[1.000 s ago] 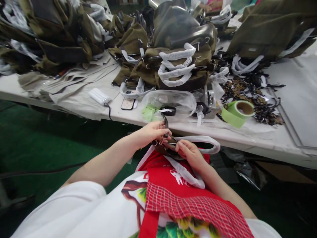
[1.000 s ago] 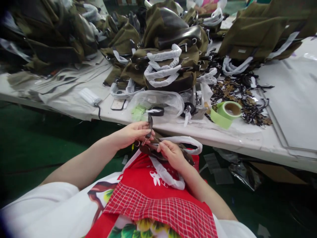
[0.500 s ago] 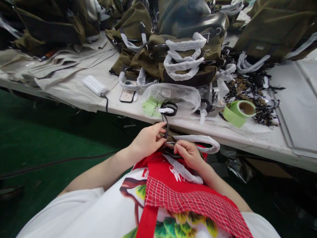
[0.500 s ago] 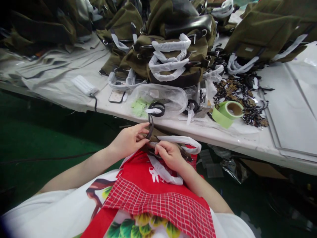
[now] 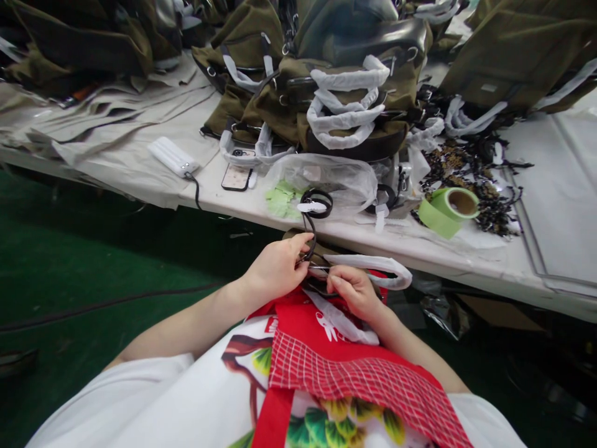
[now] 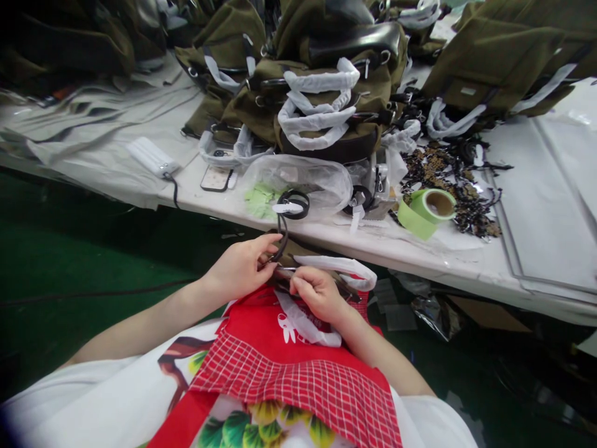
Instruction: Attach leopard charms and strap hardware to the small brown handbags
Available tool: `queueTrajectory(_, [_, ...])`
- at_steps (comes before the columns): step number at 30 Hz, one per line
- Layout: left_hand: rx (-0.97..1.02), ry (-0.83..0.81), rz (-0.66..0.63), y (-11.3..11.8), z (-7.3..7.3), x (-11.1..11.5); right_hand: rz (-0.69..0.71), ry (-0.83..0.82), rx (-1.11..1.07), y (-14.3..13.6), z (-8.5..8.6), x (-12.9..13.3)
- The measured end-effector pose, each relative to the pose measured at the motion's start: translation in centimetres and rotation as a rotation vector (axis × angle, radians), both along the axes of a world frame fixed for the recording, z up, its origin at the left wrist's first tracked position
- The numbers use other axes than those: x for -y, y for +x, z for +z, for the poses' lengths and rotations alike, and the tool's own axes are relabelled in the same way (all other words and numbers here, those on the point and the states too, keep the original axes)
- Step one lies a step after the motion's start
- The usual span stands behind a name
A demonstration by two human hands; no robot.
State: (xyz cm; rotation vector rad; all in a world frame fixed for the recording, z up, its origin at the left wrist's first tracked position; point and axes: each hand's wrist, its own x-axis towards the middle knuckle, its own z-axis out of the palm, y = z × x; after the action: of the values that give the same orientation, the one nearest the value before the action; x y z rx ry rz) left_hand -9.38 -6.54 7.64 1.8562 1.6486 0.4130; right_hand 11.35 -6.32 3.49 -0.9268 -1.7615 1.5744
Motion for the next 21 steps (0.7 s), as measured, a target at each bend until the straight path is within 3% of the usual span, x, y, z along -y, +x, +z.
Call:
queueTrajectory(13, [0.030, -0.036, -0.020, 0.34, -0.15, -0.17, -0.003, -0.013, 0.109, -0.69, -0.14, -0.07])
queueTrajectory(21, [0.082, -0.063, 0.009, 0.12, -0.21, -0.22, 0.110, -0.008, 0.184, -0.71, -0.03, -0.18])
